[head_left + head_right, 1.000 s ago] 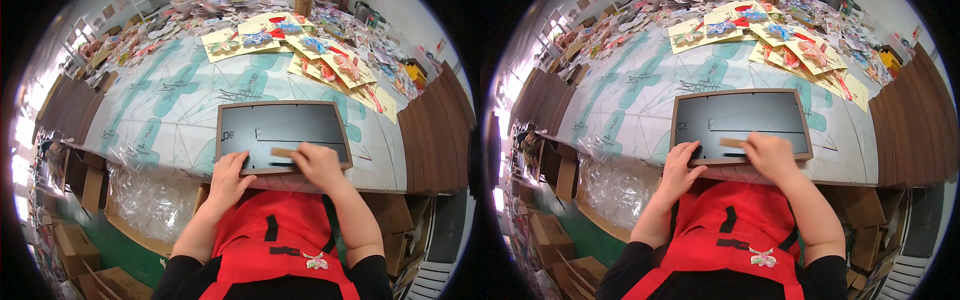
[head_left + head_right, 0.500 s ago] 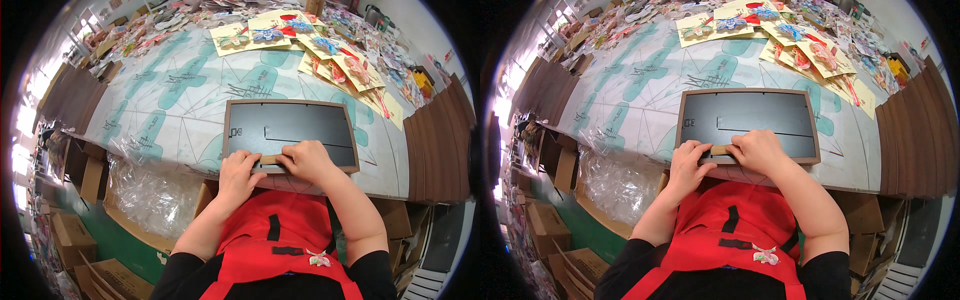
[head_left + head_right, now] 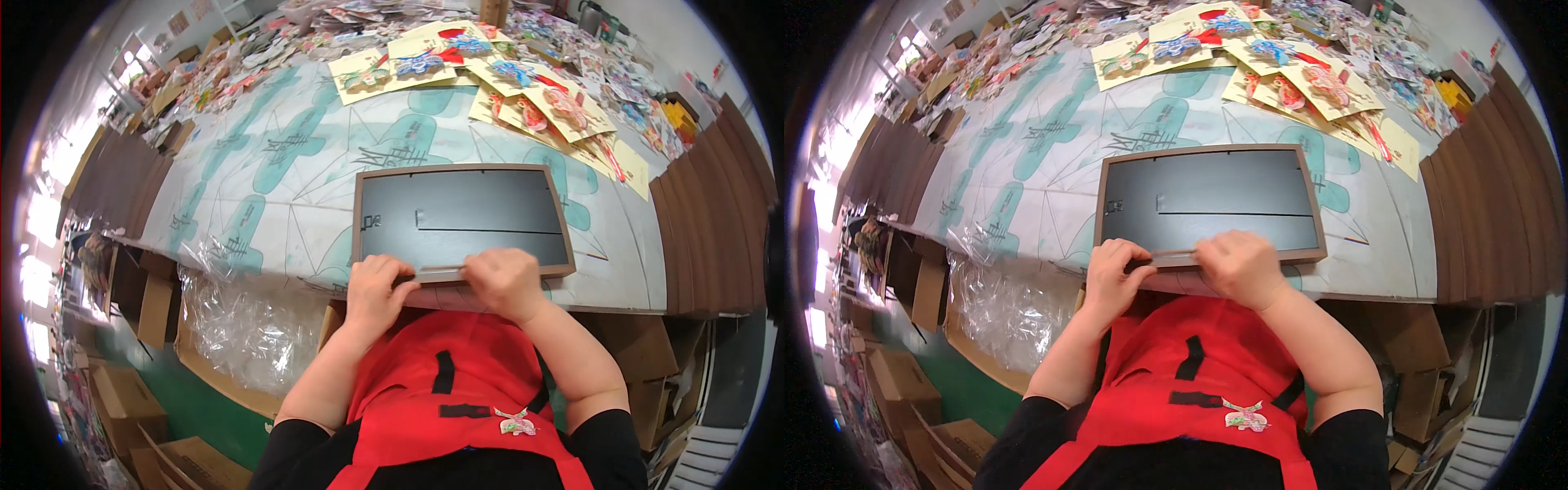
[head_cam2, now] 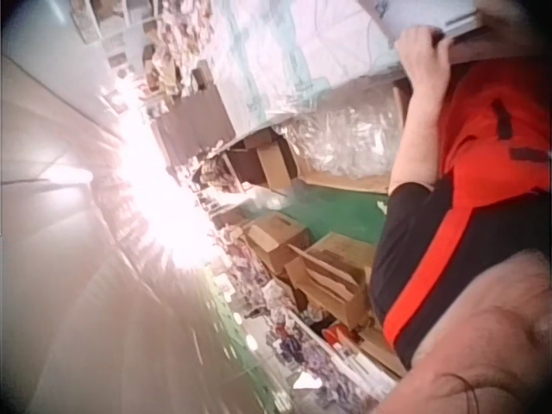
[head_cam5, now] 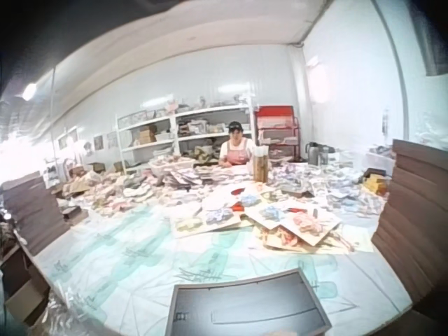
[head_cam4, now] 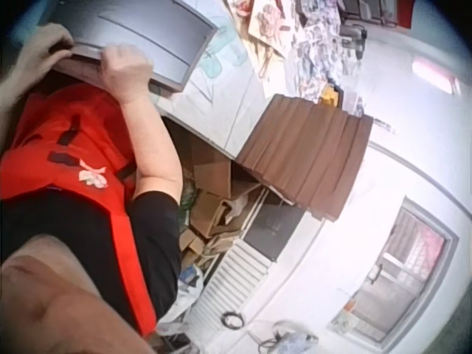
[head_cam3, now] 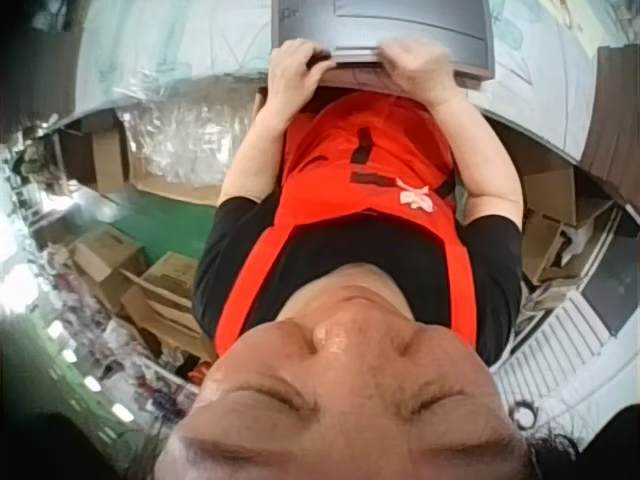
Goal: The person assembles decorative frames by placing a backing board and a paper insert into a wooden frame, then closing the frame. The person repeats this process for multiple frames, handling the components one at a time and stacking the finished frames on the table.
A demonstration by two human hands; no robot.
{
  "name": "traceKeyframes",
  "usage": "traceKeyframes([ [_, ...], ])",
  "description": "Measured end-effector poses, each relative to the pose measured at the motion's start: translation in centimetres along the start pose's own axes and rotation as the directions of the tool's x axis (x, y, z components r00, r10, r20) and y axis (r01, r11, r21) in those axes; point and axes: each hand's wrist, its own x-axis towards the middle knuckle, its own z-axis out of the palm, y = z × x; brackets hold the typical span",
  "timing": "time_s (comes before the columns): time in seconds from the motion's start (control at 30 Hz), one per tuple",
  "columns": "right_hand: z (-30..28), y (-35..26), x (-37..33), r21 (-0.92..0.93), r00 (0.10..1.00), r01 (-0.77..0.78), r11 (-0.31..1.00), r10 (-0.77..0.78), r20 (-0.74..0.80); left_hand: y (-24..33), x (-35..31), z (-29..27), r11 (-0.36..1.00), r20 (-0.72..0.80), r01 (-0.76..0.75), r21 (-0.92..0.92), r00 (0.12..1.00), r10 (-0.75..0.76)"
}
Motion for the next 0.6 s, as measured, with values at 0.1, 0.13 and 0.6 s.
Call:
traceKeyframes([
  [0.1, -3.7, 2.6, -0.8, 0.199, 0.885, -0.451, 0.870, 0.465, -0.028, -1.6, 0.0, -1.5, 0.999, 0.083, 0.052, -0.005, 0.995, -0.051],
  [0.13, -4.9, 3.7, -1.6, 0.137, 0.872, -0.489, 0.861, 0.488, 0.040, -1.3, 0.3, -2.0, 0.996, 0.121, 0.087, 0.020, 0.989, -0.089],
  [0.6, -6.8, 6.5, -3.6, -0.078, 0.830, -0.437, 0.896, 0.435, 0.350, 6.9, 4.6, 8.3, 0.982, 0.236, -0.146, -0.119, 0.957, 0.171],
])
